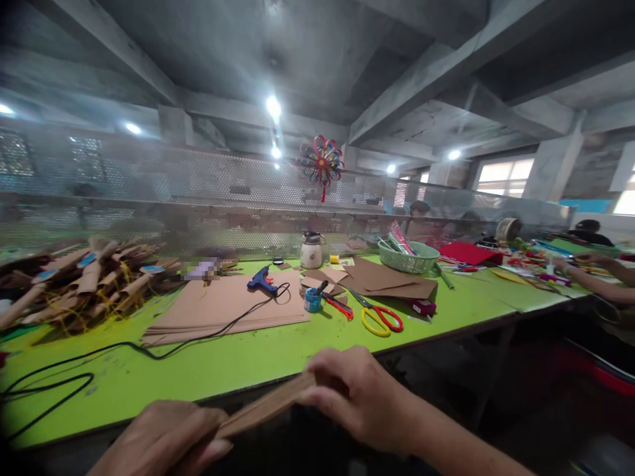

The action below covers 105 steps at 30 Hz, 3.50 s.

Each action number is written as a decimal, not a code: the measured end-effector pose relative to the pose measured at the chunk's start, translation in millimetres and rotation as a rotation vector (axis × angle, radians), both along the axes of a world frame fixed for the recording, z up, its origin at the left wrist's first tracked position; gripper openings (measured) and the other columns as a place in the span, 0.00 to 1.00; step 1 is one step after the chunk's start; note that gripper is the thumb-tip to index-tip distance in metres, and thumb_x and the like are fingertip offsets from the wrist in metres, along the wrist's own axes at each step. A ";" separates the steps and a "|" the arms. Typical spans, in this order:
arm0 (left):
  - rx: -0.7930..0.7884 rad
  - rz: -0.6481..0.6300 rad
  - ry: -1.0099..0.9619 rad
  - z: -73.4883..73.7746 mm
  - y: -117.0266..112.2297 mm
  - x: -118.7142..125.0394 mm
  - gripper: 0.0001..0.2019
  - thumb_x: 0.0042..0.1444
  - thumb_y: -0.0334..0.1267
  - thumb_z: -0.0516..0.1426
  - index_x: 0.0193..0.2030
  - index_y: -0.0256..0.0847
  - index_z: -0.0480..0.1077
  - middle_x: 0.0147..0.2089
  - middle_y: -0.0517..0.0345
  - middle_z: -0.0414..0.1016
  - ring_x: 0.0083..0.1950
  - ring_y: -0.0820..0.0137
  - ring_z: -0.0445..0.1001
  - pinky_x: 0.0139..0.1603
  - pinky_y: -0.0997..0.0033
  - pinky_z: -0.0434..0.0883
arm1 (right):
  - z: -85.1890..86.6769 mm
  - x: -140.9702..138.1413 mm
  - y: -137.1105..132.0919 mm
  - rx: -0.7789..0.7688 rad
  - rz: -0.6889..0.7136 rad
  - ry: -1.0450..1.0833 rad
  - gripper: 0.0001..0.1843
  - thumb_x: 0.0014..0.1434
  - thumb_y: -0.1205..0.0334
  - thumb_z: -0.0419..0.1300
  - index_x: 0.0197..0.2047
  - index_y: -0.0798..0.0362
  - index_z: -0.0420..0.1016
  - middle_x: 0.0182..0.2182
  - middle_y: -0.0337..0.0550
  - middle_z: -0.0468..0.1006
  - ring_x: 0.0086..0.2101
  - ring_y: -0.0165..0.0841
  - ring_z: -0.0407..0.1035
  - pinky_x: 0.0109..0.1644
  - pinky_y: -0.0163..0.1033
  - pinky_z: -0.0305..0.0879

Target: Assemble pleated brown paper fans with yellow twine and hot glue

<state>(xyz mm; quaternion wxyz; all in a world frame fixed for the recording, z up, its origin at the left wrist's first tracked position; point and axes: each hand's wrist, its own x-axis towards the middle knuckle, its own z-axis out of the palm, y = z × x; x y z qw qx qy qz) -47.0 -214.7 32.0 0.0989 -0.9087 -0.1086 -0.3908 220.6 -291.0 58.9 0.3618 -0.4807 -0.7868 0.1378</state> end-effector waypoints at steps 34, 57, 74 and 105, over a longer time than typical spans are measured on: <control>-0.965 0.299 -0.436 -91.3 -1.9 73.6 0.12 0.58 0.39 0.55 0.48 0.42 0.67 0.41 0.53 0.79 0.39 0.67 0.78 0.39 0.75 0.71 | -101.4 -70.4 58.8 -0.322 -0.102 0.951 0.19 0.62 0.48 0.53 0.35 0.56 0.72 0.29 0.40 0.72 0.33 0.32 0.65 0.40 0.35 0.62; -1.995 -0.258 -0.788 -83.6 -24.0 60.8 0.13 0.48 0.40 0.64 0.40 0.36 0.77 0.37 0.50 0.76 0.35 0.72 0.70 0.34 0.76 0.65 | -92.1 -57.1 38.0 -0.420 0.159 0.661 0.21 0.65 0.49 0.48 0.48 0.53 0.74 0.40 0.44 0.73 0.45 0.36 0.65 0.55 0.41 0.57; -1.886 -0.286 -0.990 -81.2 -31.9 73.0 0.13 0.47 0.40 0.65 0.37 0.34 0.79 0.38 0.47 0.79 0.39 0.65 0.75 0.47 0.66 0.69 | -113.2 -71.9 7.6 -0.020 -0.155 0.563 0.15 0.61 0.60 0.55 0.51 0.51 0.72 0.47 0.50 0.73 0.47 0.39 0.68 0.52 0.42 0.65; -1.791 -0.141 -1.070 -79.1 -26.5 61.6 0.17 0.47 0.40 0.65 0.42 0.34 0.73 0.39 0.52 0.75 0.40 0.68 0.72 0.45 0.68 0.69 | -123.6 -72.0 3.7 0.093 -0.055 0.371 0.16 0.61 0.69 0.53 0.51 0.53 0.72 0.38 0.47 0.76 0.39 0.35 0.72 0.44 0.38 0.68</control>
